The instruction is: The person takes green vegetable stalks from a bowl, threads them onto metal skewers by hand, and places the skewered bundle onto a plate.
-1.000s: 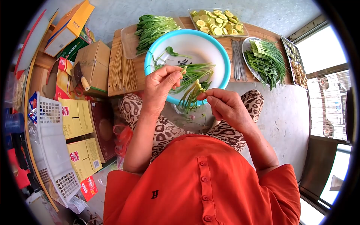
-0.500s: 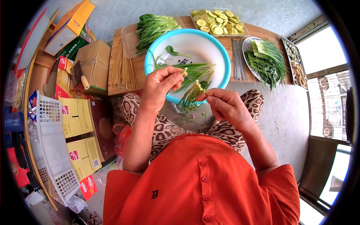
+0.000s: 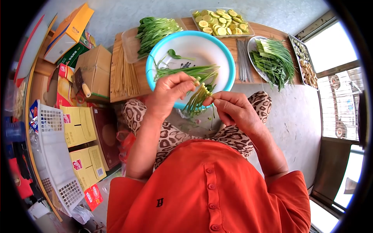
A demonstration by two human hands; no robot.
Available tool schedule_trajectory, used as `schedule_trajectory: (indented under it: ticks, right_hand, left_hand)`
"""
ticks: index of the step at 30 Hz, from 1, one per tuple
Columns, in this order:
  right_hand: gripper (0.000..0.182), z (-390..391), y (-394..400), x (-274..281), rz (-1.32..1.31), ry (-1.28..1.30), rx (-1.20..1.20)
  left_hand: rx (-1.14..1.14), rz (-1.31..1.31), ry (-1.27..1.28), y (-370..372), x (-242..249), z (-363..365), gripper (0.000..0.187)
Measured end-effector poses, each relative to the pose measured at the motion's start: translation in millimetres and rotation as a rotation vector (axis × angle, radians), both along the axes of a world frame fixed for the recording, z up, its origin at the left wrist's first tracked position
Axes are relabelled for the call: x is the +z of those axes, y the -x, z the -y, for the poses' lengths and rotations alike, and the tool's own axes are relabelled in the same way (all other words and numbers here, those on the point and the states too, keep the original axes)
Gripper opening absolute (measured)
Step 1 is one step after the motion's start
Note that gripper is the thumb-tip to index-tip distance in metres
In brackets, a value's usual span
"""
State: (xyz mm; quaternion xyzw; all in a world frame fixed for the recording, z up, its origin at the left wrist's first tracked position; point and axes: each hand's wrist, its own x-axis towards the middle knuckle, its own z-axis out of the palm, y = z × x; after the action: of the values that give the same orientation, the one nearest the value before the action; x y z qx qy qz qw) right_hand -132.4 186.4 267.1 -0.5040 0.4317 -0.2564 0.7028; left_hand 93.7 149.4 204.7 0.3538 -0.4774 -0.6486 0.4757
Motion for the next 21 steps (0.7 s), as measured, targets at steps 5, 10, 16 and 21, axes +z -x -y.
schedule_trajectory:
  ticks: [5, 10, 16, 21]
  right_hand:
    - [0.027, -1, -1, 1, -0.002, 0.029, -0.053]
    - [0.023, -6, 13, 8, -0.027, 0.011, -0.018]
    - [0.024, -25, 40, 9, -0.048, -0.066, -0.034]
    - [0.025, -40, 64, -1, -0.052, -0.099, -0.171]
  left_hand:
    - [-0.044, 0.01, 0.013, 15, 3, -4, 0.015]
    - [-0.031, -0.055, 0.121, 32, 2, -13, 0.012]
    - [-0.099, -0.147, 0.087, 54, 8, -28, 0.012]
    - [-0.229, 0.067, 0.003, 55, -41, 36, 0.016]
